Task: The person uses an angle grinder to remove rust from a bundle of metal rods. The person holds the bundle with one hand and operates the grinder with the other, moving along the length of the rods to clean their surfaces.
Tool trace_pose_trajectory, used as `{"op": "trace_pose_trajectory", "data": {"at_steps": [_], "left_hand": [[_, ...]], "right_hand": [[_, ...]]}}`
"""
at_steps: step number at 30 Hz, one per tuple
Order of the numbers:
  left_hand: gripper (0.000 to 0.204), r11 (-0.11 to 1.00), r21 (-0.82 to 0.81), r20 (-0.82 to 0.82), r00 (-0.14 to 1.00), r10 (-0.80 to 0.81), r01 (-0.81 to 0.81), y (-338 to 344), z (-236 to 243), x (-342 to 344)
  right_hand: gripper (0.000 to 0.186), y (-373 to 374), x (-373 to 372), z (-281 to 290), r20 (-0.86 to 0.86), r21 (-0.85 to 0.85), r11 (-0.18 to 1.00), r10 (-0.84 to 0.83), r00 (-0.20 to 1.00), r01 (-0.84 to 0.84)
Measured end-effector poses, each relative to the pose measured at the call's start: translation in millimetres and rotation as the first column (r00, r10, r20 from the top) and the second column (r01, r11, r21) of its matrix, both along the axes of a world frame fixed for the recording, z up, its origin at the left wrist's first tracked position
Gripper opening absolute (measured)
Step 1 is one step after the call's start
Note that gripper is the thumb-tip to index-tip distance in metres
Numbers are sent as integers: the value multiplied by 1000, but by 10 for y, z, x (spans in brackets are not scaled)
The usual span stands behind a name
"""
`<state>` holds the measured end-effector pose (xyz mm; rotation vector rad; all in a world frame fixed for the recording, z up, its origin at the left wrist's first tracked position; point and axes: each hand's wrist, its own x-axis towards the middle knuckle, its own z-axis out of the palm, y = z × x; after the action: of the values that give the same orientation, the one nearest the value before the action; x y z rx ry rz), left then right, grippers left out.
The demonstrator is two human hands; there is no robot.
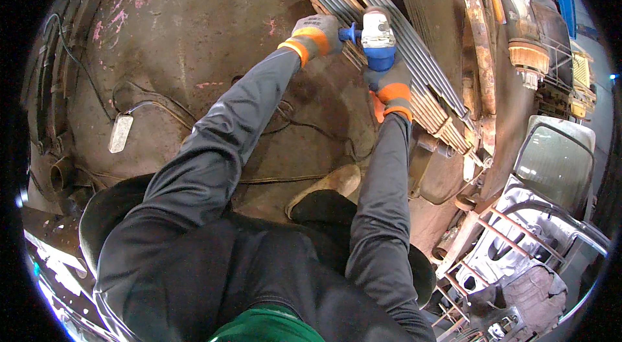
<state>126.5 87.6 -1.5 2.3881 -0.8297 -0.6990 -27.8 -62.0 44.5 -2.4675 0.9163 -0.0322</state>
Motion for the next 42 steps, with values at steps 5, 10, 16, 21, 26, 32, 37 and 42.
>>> {"op": "trace_pose_trajectory", "data": {"at_steps": [5, 10, 16, 21, 26, 32, 37, 42], "left_hand": [[36, 999, 34, -16, 999, 41, -41, 117, -22, 180], [34, 993, 5, 2, 993, 116, -116, 208, -121, 382], [34, 993, 49, 37, 993, 109, -111, 291, -154, 607], [37, 993, 48, 73, 992, 103, -106, 326, -92, 692], [42, 990, 55, 17, 992, 125, -126, 314, -44, 795], [41, 989, 68, 53, 990, 129, -133, 411, -103, 787], [40, 993, 37, 128, 986, 109, -115, 376, -138, 874], [41, 997, 26, 126, 989, 74, -78, 382, -119, 947]], "right_hand": [[55, 147, 228, -6, -60, -49, 999, -19, 998, 16], [49, 260, 545, 72, -149, -53, 998, -27, 988, 19], [40, 415, 751, 97, -102, 39, 999, -21, 995, 25], [39, 329, 885, -2, -74, 18, 1000, 12, 997, -11], [42, 161, 1006, -95, -94, 39, 999, 42, 995, -38], [42, 203, 1014, -181, -70, 18, 994, 106, 992, -105], [40, 260, 1007, -169, -38, 53, 996, 76, 996, -74], [37, 284, 1088, 25, -81, 159, 985, 83, 993, -69]]}}
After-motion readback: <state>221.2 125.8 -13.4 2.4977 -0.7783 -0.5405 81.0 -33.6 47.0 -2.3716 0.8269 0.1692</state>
